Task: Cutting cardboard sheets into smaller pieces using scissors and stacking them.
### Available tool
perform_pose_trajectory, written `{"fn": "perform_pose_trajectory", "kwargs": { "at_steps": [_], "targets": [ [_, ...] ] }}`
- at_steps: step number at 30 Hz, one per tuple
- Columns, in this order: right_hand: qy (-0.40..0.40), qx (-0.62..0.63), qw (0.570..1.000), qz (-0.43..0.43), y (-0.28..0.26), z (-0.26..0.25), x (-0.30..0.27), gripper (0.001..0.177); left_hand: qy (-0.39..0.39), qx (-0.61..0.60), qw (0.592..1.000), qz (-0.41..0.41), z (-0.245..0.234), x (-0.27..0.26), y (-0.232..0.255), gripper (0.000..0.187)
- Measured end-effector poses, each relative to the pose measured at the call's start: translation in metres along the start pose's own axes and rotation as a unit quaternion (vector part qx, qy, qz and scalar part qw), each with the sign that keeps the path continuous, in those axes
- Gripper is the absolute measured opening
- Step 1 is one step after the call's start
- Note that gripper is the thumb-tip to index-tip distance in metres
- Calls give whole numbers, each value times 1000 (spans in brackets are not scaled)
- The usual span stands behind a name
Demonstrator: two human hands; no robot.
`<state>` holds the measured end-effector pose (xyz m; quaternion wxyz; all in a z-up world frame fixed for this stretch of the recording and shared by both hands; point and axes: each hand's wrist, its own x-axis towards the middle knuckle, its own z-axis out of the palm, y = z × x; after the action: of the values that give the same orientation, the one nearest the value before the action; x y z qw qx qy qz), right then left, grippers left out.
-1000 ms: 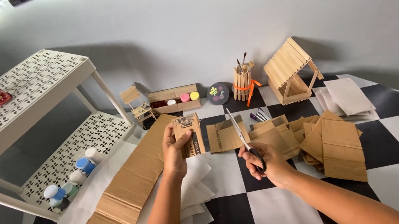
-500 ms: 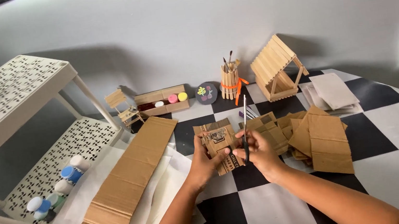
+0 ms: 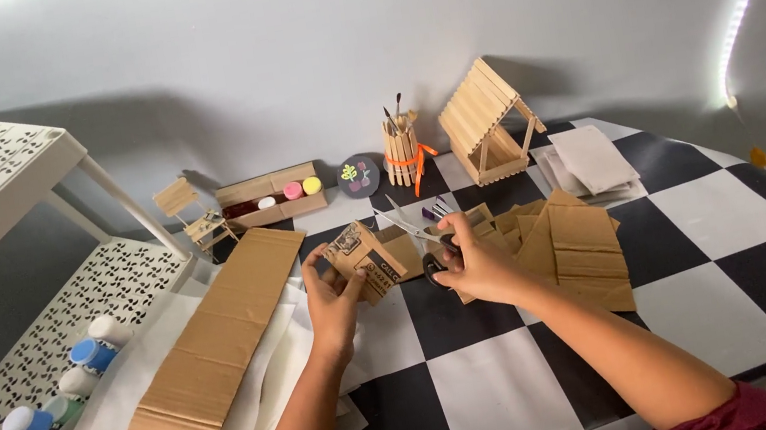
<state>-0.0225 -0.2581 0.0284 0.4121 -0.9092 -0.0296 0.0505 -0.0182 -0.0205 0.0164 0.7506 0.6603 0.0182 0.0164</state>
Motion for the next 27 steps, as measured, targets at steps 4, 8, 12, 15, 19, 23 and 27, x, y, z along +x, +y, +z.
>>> {"fn": "perform_pose_trajectory", "kwargs": {
  "at_steps": [4,8,12,15,19,23,27],
  "targets": [
    [37,-108,993,-9,-4,2,-1,59,38,-8,999,14,-6,5,-1,61],
    [118,-298,938,-132,23,21,11,21,-4,-40,999,14,-4,4,-4,65],
    [211,-338,885,-240,14,20,5,32,-83,-23,996,-14,8,-3,0,69],
    [270,-331,860,-279,9,17,3,28,-111,31,993,-13,6,0,-16,76],
    [288,-328,844,-313,29,26,18,30,-110,49,993,1,10,-2,-15,76],
    [258,-276,870,-318,-2,14,0,24,-80,55,995,25,11,0,-15,76],
    [140,78,970,-183,6,25,4,46,-69,47,996,43,26,-12,1,78]
  ]
}}
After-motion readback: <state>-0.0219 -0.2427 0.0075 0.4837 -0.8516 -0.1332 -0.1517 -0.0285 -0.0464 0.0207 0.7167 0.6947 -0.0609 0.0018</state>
